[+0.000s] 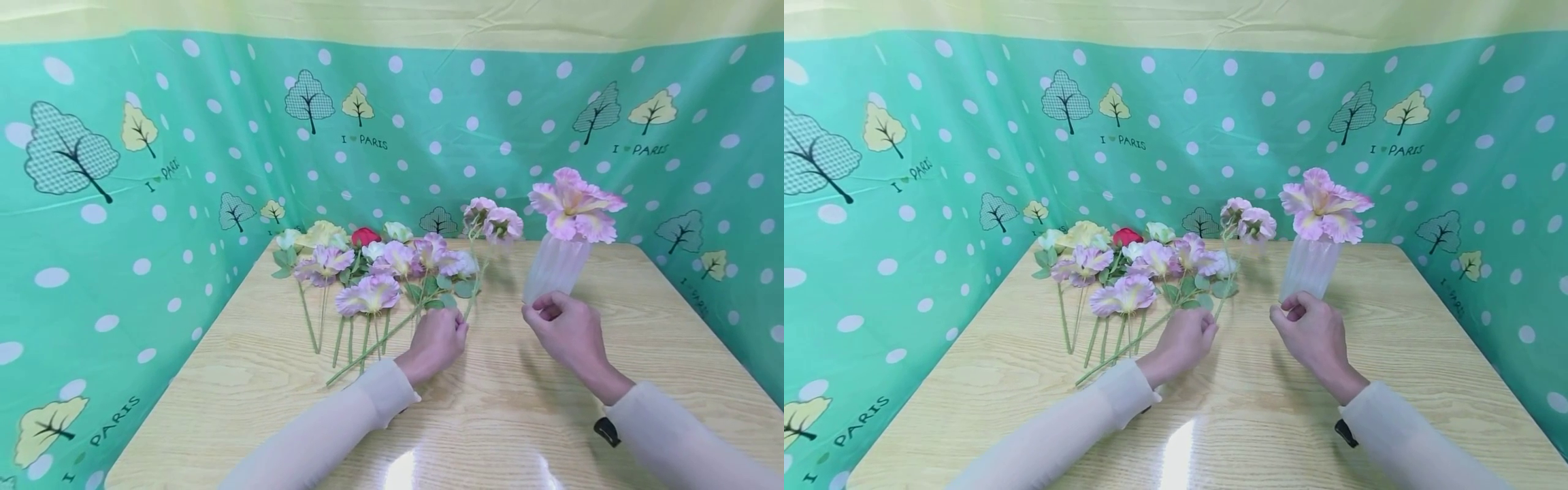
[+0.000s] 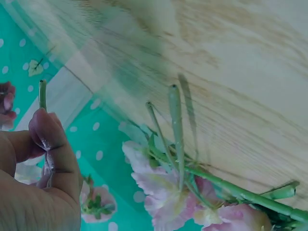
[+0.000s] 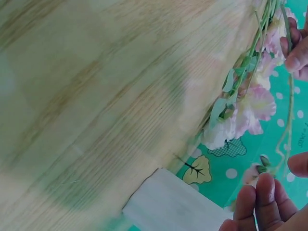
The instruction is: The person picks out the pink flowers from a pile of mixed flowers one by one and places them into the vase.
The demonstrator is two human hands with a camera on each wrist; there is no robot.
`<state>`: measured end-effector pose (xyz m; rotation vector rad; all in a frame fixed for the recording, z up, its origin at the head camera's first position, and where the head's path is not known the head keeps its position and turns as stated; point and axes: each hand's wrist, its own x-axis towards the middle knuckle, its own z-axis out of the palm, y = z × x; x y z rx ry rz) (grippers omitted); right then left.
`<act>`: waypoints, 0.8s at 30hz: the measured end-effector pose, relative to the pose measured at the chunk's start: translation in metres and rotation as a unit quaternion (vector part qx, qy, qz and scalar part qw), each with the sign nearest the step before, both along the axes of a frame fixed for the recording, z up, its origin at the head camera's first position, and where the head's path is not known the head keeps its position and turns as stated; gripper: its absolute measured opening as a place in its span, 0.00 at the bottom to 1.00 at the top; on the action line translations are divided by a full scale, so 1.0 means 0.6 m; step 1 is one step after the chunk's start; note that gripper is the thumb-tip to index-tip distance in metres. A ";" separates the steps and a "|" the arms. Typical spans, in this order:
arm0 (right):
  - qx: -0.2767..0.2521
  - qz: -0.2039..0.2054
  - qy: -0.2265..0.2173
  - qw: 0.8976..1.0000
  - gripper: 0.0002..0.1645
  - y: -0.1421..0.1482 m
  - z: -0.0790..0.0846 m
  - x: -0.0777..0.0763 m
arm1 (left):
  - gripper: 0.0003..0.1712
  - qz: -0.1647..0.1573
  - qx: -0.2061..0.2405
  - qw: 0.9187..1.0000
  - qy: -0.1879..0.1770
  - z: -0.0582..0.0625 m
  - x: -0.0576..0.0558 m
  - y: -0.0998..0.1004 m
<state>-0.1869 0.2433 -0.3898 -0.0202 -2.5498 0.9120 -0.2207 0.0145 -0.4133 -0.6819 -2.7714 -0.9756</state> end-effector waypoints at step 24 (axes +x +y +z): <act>0.010 0.054 0.038 0.998 0.15 -0.049 0.016 -0.012 | 0.05 -0.033 0.086 0.986 0.141 0.007 0.025 -0.007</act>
